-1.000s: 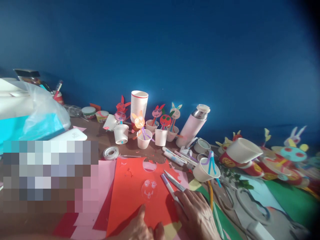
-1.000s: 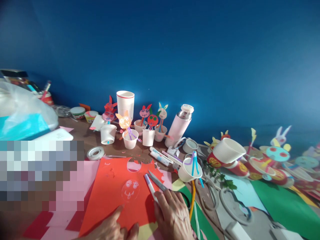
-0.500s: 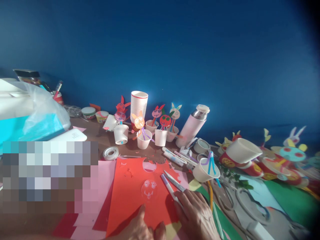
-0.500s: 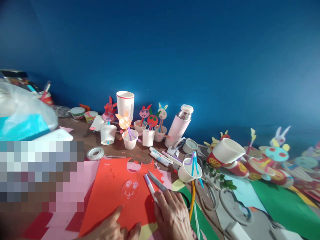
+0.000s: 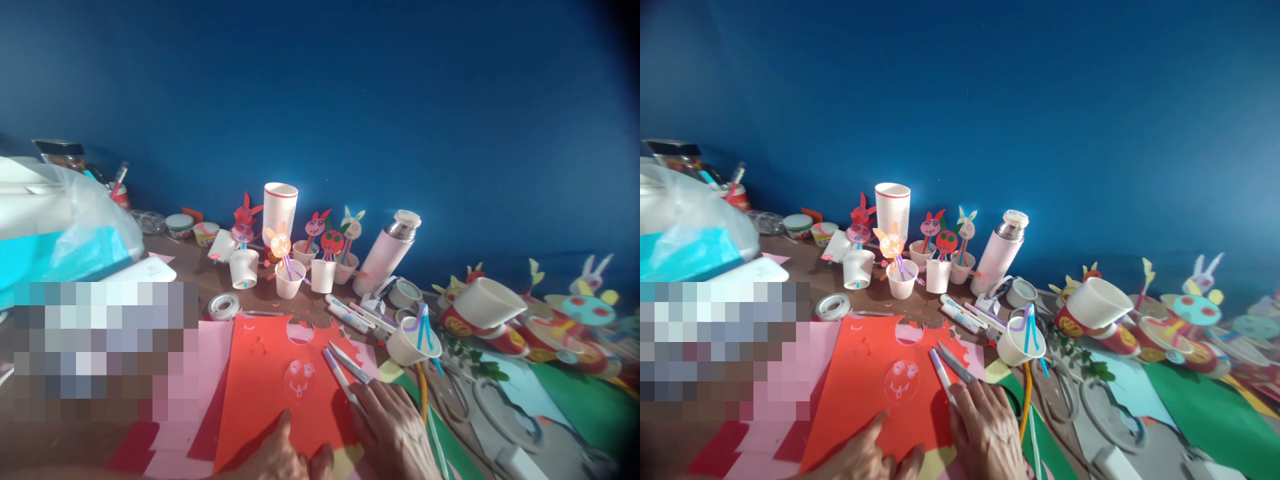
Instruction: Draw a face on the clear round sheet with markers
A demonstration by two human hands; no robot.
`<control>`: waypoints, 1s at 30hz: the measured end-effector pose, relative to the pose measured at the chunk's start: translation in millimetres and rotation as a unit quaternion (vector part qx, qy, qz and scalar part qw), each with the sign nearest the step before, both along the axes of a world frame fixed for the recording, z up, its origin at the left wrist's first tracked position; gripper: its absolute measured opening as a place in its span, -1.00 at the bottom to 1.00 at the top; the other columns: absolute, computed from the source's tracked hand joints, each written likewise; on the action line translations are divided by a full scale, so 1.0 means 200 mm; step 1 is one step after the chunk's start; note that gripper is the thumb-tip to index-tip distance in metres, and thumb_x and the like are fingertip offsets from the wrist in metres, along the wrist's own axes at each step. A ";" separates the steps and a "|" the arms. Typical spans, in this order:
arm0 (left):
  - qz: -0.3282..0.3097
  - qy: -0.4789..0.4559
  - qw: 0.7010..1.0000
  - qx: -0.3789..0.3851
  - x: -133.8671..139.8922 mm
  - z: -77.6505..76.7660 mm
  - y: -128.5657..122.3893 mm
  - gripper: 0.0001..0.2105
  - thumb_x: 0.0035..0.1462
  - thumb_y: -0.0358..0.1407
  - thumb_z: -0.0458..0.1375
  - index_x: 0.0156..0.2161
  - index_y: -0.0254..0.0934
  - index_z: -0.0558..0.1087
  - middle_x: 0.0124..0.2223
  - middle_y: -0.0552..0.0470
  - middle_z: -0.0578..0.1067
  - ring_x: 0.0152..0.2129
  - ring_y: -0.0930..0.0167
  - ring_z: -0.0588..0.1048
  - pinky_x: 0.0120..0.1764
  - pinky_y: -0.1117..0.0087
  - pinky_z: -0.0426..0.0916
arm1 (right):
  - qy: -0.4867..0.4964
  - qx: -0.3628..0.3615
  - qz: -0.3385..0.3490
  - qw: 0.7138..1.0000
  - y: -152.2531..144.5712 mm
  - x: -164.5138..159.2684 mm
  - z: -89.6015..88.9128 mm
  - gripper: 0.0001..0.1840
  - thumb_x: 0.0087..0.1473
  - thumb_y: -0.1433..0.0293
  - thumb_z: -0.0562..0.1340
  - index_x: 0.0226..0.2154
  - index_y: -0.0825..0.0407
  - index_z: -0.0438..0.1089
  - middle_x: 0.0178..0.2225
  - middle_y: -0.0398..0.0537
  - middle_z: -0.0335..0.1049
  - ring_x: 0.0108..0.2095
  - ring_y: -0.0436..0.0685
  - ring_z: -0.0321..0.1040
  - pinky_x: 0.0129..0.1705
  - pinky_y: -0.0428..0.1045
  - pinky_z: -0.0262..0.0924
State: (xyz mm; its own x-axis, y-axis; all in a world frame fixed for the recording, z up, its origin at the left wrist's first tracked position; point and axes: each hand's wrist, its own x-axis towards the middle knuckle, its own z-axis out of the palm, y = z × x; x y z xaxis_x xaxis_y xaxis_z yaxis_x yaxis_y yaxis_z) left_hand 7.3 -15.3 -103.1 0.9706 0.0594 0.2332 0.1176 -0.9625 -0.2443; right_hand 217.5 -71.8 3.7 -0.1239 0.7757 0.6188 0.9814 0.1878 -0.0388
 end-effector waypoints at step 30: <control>-0.035 0.069 0.997 -0.022 0.03 0.09 0.02 -0.54 0.21 -0.26 0.20 0.17 -0.36 0.28 -0.62 0.19 0.45 -0.78 0.41 0.37 -0.19 0.13 0.48 | 0.038 -0.015 -0.007 0.999 -0.01 0.02 -0.10 -0.67 0.41 0.33 -0.04 -0.21 -0.03 0.40 -0.43 -0.09 0.41 -0.42 0.16 0.26 -0.27 0.02 -0.01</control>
